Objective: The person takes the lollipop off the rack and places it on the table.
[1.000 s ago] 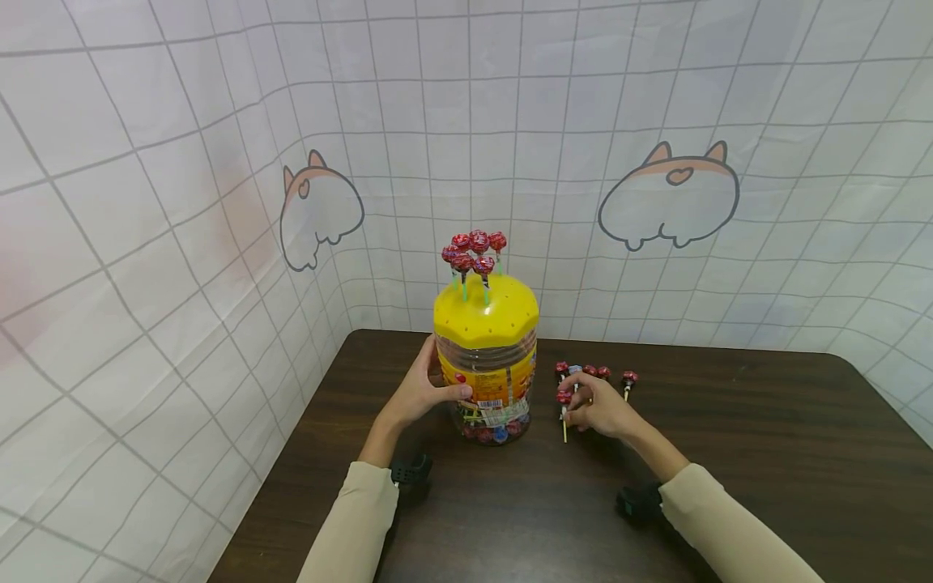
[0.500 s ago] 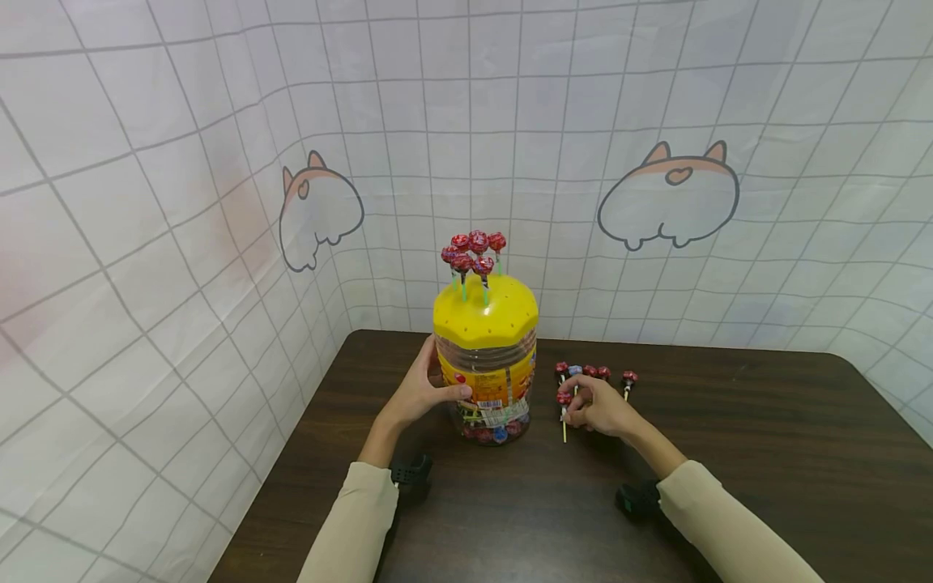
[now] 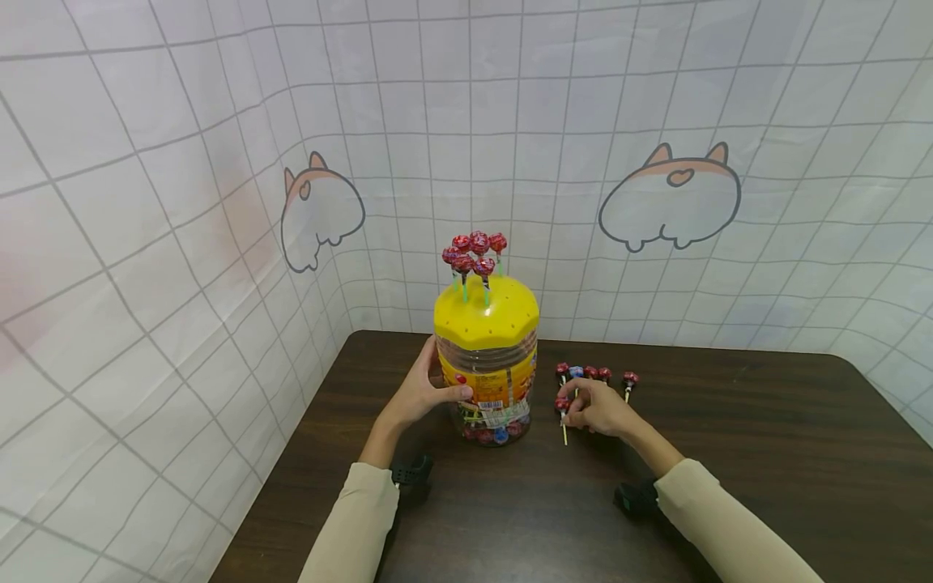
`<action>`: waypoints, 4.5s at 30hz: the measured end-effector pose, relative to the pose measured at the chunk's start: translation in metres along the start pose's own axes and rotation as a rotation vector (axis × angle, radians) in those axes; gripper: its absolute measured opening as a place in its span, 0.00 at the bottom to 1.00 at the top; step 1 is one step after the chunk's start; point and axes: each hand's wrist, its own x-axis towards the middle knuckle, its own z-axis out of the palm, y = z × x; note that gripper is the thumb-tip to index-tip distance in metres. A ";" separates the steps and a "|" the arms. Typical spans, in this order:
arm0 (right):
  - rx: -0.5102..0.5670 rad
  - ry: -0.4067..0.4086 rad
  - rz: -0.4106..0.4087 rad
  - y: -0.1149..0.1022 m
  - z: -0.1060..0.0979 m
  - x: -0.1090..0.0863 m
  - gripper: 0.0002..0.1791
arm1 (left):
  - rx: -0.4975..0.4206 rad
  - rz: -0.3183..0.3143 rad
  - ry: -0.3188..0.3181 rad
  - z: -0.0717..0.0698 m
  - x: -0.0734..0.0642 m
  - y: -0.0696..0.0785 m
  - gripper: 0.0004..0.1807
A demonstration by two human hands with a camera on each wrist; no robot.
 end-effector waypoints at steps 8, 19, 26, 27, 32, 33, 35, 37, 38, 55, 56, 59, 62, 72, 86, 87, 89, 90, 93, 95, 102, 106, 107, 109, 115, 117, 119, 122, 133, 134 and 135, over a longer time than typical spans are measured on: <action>-0.005 0.001 0.002 0.000 0.000 0.001 0.20 | 0.001 0.004 0.002 0.000 0.001 -0.001 0.50; 0.013 -0.029 -0.037 -0.003 -0.010 -0.005 0.23 | 0.001 0.000 -0.001 0.000 0.001 -0.002 0.50; 0.014 0.009 -0.127 -0.039 -0.039 -0.010 0.22 | 0.000 0.002 0.003 0.000 0.001 -0.002 0.50; 0.013 0.019 -0.141 -0.048 -0.043 -0.011 0.21 | -0.001 0.002 0.001 0.000 0.001 -0.002 0.51; 0.014 0.092 -0.230 -0.100 -0.061 -0.014 0.18 | -0.008 0.005 -0.003 0.000 0.001 -0.001 0.51; 0.012 0.113 -0.248 -0.111 -0.063 -0.014 0.17 | -0.008 0.007 -0.004 0.000 0.001 -0.001 0.51; 0.007 0.156 -0.291 -0.131 -0.066 -0.014 0.17 | -0.008 0.009 -0.005 0.000 0.001 -0.001 0.51; 0.003 0.200 -0.338 -0.149 -0.065 -0.013 0.16 | -0.008 0.012 -0.007 0.000 0.001 0.000 0.51; 0.005 0.223 -0.363 -0.157 -0.064 -0.012 0.16 | -0.009 0.012 -0.007 0.000 0.001 -0.001 0.51; 0.100 0.328 -0.548 -0.220 -0.030 0.022 0.21 | -0.029 0.011 -0.021 0.000 0.003 -0.002 0.51; 0.096 0.329 -0.547 -0.221 -0.029 0.022 0.21 | -0.027 0.011 -0.022 0.000 0.003 -0.002 0.51; 0.094 0.327 -0.543 -0.224 -0.027 0.022 0.21 | -0.030 0.013 -0.018 0.001 0.003 -0.002 0.51; 0.101 0.327 -0.551 -0.227 -0.026 0.023 0.21 | -0.032 0.015 -0.016 0.001 0.003 -0.001 0.51; 0.146 0.378 -0.580 -0.233 -0.024 0.022 0.21 | -0.007 0.010 -0.009 -0.001 0.001 -0.003 0.50; 0.247 0.392 -0.591 -0.218 -0.040 0.009 0.21 | -0.010 0.007 -0.003 -0.001 0.000 -0.001 0.51; 0.250 0.392 -0.584 -0.214 -0.041 0.007 0.21 | -0.013 0.009 -0.005 0.000 0.000 -0.002 0.51; 0.253 0.389 -0.572 -0.208 -0.043 0.003 0.21 | -0.015 0.008 -0.004 0.000 0.000 -0.002 0.51; 0.255 0.386 -0.567 -0.205 -0.044 0.000 0.21 | -0.014 0.007 -0.004 0.000 0.000 -0.002 0.51; 0.259 0.384 -0.548 -0.195 -0.047 -0.008 0.21 | -0.010 -0.002 0.001 0.000 0.000 -0.001 0.50; 0.261 0.387 -0.535 -0.187 -0.048 -0.012 0.21 | -0.003 -0.006 0.004 0.001 0.000 -0.001 0.50; 0.291 0.402 -0.482 -0.152 -0.051 -0.026 0.21 | 0.001 -0.006 0.008 0.001 0.001 -0.001 0.50; 0.296 0.397 -0.417 -0.128 -0.051 -0.035 0.22 | 0.006 -0.007 0.011 0.001 0.001 -0.001 0.50; 0.298 0.399 -0.403 -0.123 -0.051 -0.037 0.22 | 0.007 -0.007 0.009 0.001 0.001 -0.002 0.49; 0.305 0.399 -0.377 -0.111 -0.049 -0.040 0.21 | 0.006 -0.003 0.009 0.000 0.001 -0.002 0.49; 0.337 0.389 -0.353 -0.079 -0.040 -0.046 0.21 | 0.013 0.006 0.010 -0.001 0.000 -0.001 0.49; 0.340 0.388 -0.341 -0.070 -0.036 -0.047 0.21 | 0.016 0.008 0.008 -0.001 0.000 -0.001 0.49; 0.346 0.389 -0.328 -0.062 -0.034 -0.048 0.21 | 0.015 0.013 0.006 -0.001 0.000 -0.002 0.49; 0.359 0.384 -0.308 -0.052 -0.031 -0.048 0.21 | 0.016 0.020 0.004 -0.001 0.000 -0.003 0.50; 0.352 0.334 -0.232 -0.024 -0.025 -0.041 0.22 | -0.005 0.039 -0.011 0.000 0.001 -0.003 0.50; 0.347 0.324 -0.221 -0.022 -0.024 -0.040 0.22 | -0.007 0.041 -0.012 0.000 0.001 -0.003 0.50; 0.339 0.316 -0.210 -0.019 -0.023 -0.039 0.22 | -0.009 0.041 -0.012 0.000 0.001 -0.003 0.50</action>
